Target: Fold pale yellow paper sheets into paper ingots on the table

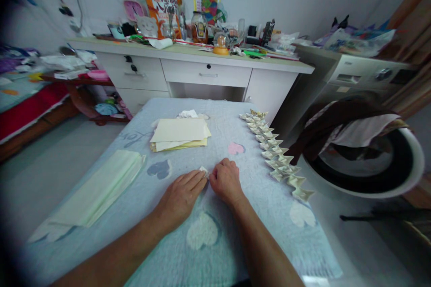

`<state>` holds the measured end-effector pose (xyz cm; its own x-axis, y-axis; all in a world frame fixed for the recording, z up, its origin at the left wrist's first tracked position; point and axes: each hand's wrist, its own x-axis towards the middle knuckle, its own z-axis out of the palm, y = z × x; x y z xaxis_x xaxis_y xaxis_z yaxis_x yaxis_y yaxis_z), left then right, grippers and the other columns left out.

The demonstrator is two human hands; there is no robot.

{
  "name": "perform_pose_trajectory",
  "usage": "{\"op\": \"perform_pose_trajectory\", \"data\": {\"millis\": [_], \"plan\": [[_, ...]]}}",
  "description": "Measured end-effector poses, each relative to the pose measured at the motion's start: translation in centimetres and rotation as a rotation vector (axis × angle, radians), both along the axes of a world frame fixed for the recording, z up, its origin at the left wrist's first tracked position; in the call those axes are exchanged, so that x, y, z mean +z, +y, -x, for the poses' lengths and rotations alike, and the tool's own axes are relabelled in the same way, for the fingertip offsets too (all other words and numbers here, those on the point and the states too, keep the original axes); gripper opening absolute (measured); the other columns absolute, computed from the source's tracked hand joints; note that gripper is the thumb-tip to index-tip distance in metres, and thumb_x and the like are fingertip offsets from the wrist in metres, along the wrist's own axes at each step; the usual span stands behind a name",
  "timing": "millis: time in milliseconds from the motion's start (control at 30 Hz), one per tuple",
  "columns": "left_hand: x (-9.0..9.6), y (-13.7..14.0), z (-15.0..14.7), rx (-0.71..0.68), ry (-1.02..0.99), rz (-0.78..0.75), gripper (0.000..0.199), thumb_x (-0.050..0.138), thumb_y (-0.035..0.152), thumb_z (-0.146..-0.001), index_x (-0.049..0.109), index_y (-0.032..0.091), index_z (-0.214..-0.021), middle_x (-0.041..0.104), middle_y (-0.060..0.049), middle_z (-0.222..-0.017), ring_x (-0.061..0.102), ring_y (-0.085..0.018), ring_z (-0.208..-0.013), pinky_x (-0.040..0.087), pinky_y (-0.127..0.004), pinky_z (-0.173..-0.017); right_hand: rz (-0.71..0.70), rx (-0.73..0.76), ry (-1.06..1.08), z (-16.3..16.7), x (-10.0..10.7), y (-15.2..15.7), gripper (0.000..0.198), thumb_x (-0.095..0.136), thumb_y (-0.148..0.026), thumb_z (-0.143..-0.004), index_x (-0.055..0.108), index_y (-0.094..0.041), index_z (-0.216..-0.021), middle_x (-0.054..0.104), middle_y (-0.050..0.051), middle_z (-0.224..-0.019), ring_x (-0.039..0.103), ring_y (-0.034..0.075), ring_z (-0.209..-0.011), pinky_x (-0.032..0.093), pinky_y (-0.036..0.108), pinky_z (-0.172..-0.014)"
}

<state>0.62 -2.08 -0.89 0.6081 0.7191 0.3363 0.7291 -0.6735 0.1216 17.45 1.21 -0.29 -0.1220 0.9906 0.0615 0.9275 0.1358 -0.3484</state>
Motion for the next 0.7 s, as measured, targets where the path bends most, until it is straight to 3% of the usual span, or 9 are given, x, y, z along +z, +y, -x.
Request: {"op": "perform_pose_trajectory", "data": {"millis": [367, 700], "plan": [[-1.3, -0.1, -0.1, -0.013, 0.032, -0.028, 0.039, 0.04, 0.006, -0.088, 0.054, 0.008, -0.125, 0.056, -0.017, -0.131, 0.052, -0.026, -0.124, 0.046, -0.04, -0.102, -0.015, -0.011, 0.023, 0.0, -0.1, 0.1, 0.013, 0.061, -0.025, -0.08, 0.067, -0.018, -0.071, 0.058, 0.008, -0.088, 0.049, 0.021, -0.086, 0.034, 0.032, -0.076], [-1.5, -0.1, 0.0, 0.004, 0.019, -0.011, 0.04, 0.04, 0.007, -0.087, 0.054, 0.01, -0.125, 0.057, -0.015, -0.132, 0.052, -0.024, -0.123, 0.047, -0.039, -0.103, 0.012, 0.029, 0.053, -0.5, 0.3, -0.1, 0.012, 0.06, -0.025, -0.082, 0.066, -0.017, -0.075, 0.057, 0.007, -0.09, 0.048, 0.019, -0.087, 0.033, 0.031, -0.081]]}}
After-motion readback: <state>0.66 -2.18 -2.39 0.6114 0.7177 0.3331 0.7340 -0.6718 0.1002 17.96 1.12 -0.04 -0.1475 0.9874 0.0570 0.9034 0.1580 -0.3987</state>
